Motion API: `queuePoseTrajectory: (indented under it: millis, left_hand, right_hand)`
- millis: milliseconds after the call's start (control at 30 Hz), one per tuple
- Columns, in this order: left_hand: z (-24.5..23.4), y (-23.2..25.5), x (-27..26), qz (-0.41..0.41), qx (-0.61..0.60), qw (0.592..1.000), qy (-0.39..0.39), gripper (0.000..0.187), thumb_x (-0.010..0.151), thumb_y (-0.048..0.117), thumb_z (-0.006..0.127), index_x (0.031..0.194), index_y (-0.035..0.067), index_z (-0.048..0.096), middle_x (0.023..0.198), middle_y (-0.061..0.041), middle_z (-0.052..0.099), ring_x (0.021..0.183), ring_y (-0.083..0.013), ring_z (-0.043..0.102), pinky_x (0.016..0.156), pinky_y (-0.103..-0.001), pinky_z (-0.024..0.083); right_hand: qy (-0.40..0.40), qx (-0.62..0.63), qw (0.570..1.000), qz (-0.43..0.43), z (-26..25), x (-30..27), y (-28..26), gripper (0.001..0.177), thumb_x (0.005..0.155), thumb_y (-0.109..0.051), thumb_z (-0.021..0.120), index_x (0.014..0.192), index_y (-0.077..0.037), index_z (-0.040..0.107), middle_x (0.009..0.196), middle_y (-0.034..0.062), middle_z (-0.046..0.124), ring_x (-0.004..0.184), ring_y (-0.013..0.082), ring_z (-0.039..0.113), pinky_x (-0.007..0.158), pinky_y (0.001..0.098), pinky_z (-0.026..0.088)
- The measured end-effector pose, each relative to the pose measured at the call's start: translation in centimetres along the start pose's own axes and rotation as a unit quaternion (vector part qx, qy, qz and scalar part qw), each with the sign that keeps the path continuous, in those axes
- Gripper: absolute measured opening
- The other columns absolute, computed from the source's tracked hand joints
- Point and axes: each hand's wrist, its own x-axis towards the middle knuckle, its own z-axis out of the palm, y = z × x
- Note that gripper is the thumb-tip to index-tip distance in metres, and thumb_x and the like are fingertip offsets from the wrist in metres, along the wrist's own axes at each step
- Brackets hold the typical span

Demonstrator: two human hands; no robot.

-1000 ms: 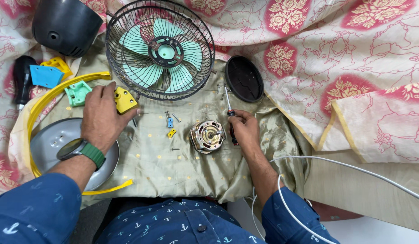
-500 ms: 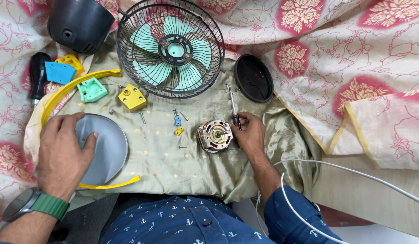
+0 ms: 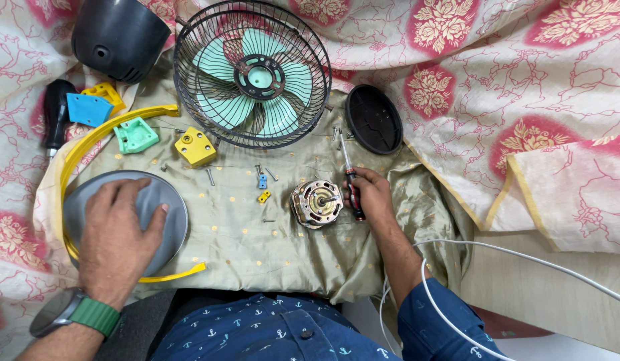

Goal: The person uses a screwdriver to remove screws from a fan motor housing, then separates the motor from the housing. They place the motor and housing aside and handle other fan parts including the blade assembly and plastic brackets.

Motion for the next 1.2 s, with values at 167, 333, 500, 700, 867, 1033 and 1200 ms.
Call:
queuePoseTrajectory:
  millis: [167, 333, 500, 700, 867, 1033, 1200]
  left_hand:
    - [0.7, 1.7, -0.6, -0.016, -0.004, 1.0, -0.027, 0.051, 0.084, 0.031, 0.077, 0.126, 0.003, 0.066, 0.122, -0.017, 0.061, 0.117, -0.0366, 0.057, 0.098, -0.047, 0.049]
    - [0.0, 2.2, -1.4, -0.064, 0.013, 0.996, -0.054, 0.045, 0.085, 0.039, 0.077, 0.116, 0.007, 0.068, 0.111, -0.011, 0.066, 0.109, -0.0312, 0.063, 0.093, -0.045, 0.053]
    - [-0.6, 2.3, -2.3, -0.061, 0.022, 0.986, -0.154, 0.047, 0.077, 0.045, 0.08, 0.109, 0.011, 0.071, 0.102, -0.007, 0.068, 0.098, -0.0264, 0.067, 0.081, -0.043, 0.057]
    - [-0.8, 0.5, -1.4, -0.048, 0.018, 0.998, -0.028, 0.043, 0.091, 0.037, 0.076, 0.119, 0.005, 0.069, 0.113, -0.015, 0.065, 0.106, -0.0336, 0.064, 0.093, -0.047, 0.052]
    - [-1.4, -1.7, -0.2, -0.006, 0.125, 0.985, 0.117, 0.046, 0.083, 0.017, 0.079, 0.123, -0.001, 0.065, 0.121, -0.024, 0.059, 0.116, -0.0424, 0.056, 0.1, -0.049, 0.047]
    - [-1.6, -4.4, 0.1, -0.042, 0.092, 0.991, 0.09, 0.042, 0.093, 0.008, 0.074, 0.132, -0.001, 0.063, 0.123, -0.023, 0.059, 0.123, -0.0418, 0.058, 0.106, -0.05, 0.048]
    - [-1.7, -6.3, 0.5, -0.049, 0.106, 0.991, 0.059, 0.046, 0.091, 0.01, 0.074, 0.134, -0.001, 0.063, 0.122, -0.024, 0.061, 0.119, -0.042, 0.06, 0.104, -0.05, 0.05]
  right_hand:
    - [0.058, -0.114, 0.99, -0.052, 0.8, -1.1, -0.7, 0.034, 0.091, -0.011, 0.06, 0.122, -0.001, 0.069, 0.089, 0.0092, 0.074, 0.067, 0.0145, 0.066, 0.064, 0.0318, 0.056]
    - [0.096, -0.348, 0.914, -0.186, 0.9, -3.4, -1.6, 0.041, 0.078, -0.014, 0.078, 0.118, -0.005, 0.073, 0.09, 0.0091, 0.075, 0.075, 0.0157, 0.069, 0.073, 0.0333, 0.057]
    - [0.106, -0.371, 0.906, -0.175, 1.8, -3.9, -2.6, 0.042, 0.077, -0.019, 0.085, 0.115, -0.005, 0.074, 0.095, 0.0101, 0.073, 0.076, 0.0185, 0.069, 0.074, 0.0334, 0.056]
    - [0.178, -0.244, 0.924, -0.233, 3.0, -5.2, -6.4, 0.029, 0.093, -0.016, 0.074, 0.12, -0.004, 0.071, 0.102, 0.0074, 0.073, 0.084, 0.0148, 0.07, 0.074, 0.0304, 0.061]
    - [0.112, -0.154, 0.895, -0.403, 6.9, -7.9, -10.1, 0.02, 0.1, -0.01, 0.07, 0.118, -0.004, 0.072, 0.109, 0.0082, 0.072, 0.092, 0.0129, 0.071, 0.077, 0.0256, 0.064]
    - [-0.072, -0.217, 0.91, -0.346, 13.1, -11.2, -12.5, 0.015, 0.093, -0.018, 0.075, 0.105, -0.009, 0.077, 0.098, 0.007, 0.077, 0.079, 0.0133, 0.076, 0.064, 0.0288, 0.064]
    - [-0.063, -0.369, 0.867, -0.328, 15.1, -14.3, -14.4, 0.013, 0.088, -0.018, 0.074, 0.097, -0.009, 0.078, 0.091, 0.0084, 0.077, 0.079, 0.0279, 0.072, 0.069, 0.0425, 0.055]
